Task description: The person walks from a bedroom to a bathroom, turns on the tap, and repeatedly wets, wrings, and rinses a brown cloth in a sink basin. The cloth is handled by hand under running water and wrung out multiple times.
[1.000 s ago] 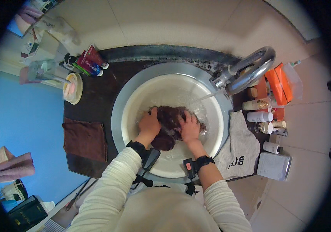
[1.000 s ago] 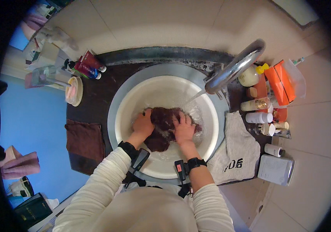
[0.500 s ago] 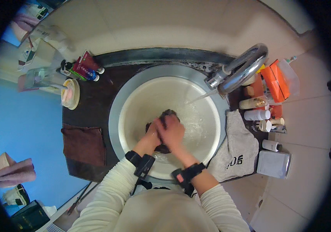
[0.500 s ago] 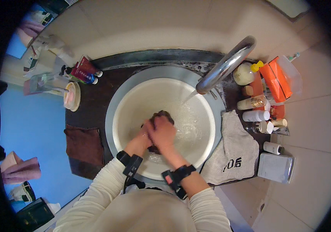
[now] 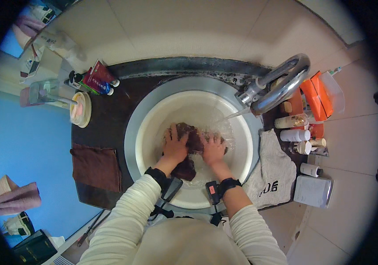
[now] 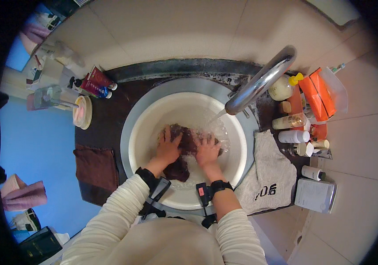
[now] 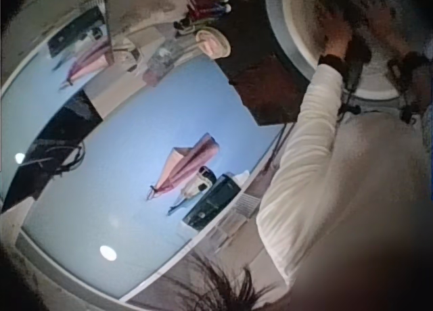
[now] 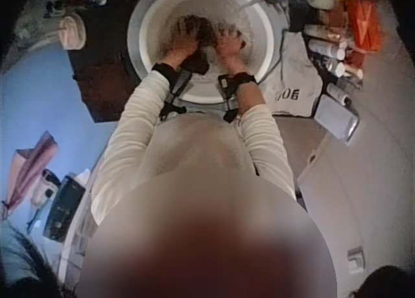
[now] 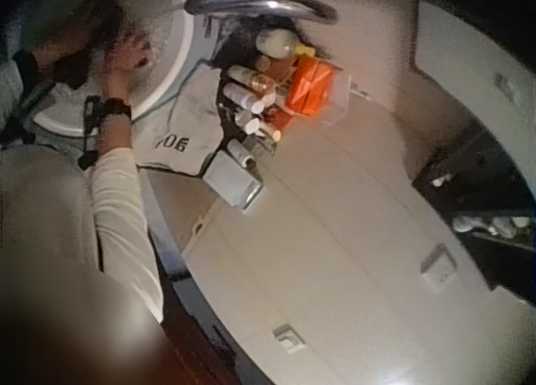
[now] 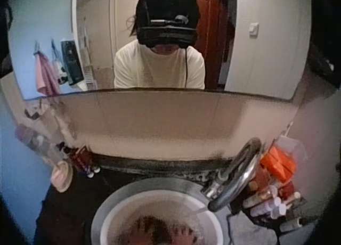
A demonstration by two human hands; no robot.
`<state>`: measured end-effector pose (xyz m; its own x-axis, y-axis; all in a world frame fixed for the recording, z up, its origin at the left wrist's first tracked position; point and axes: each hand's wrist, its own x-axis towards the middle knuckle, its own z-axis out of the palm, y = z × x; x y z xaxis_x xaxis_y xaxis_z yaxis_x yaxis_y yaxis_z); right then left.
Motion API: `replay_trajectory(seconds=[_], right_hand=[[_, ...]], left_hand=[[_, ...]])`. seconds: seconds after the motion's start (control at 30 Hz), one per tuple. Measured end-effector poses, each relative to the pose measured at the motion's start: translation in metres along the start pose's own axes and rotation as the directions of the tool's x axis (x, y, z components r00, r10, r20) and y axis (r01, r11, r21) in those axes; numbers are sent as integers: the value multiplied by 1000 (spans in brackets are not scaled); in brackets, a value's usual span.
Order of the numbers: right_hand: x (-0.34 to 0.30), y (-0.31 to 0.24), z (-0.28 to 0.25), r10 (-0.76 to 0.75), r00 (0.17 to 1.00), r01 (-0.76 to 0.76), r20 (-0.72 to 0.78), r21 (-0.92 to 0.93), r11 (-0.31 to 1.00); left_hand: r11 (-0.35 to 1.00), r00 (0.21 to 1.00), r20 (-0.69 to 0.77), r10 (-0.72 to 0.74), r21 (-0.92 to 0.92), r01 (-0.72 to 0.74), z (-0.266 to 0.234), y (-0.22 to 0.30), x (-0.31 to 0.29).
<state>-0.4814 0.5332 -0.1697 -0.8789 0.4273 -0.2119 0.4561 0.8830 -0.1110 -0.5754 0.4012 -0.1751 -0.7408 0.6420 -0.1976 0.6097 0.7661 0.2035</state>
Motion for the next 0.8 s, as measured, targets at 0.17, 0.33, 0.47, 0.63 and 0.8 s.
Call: replay_trajectory(seconds=[0.17, 0.33, 0.47, 0.63, 0.8], right_hand=[[8, 6, 5, 273, 952, -290, 136, 119, 950], [-9, -28, -20, 107, 994, -97, 38, 772, 629], [-26, -70, -62, 16, 933, 249, -360, 678, 691], [-9, -81, -75, 187, 941, 67, -283, 694, 716], [3, 7, -56, 524, 849, -438, -71, 462, 772]], left_hand=[[852, 934, 203, -295, -386, 353, -21, -16, 9], [106, 869, 392, -302, -892, 439, -21, -16, 10], [-706, 931, 361, -42, -670, 228, 2, -14, 9], [-136, 994, 15, 109, -990, 30, 6, 0, -3], [17, 953, 250, -170, -966, 256, -49, -4, -14]])
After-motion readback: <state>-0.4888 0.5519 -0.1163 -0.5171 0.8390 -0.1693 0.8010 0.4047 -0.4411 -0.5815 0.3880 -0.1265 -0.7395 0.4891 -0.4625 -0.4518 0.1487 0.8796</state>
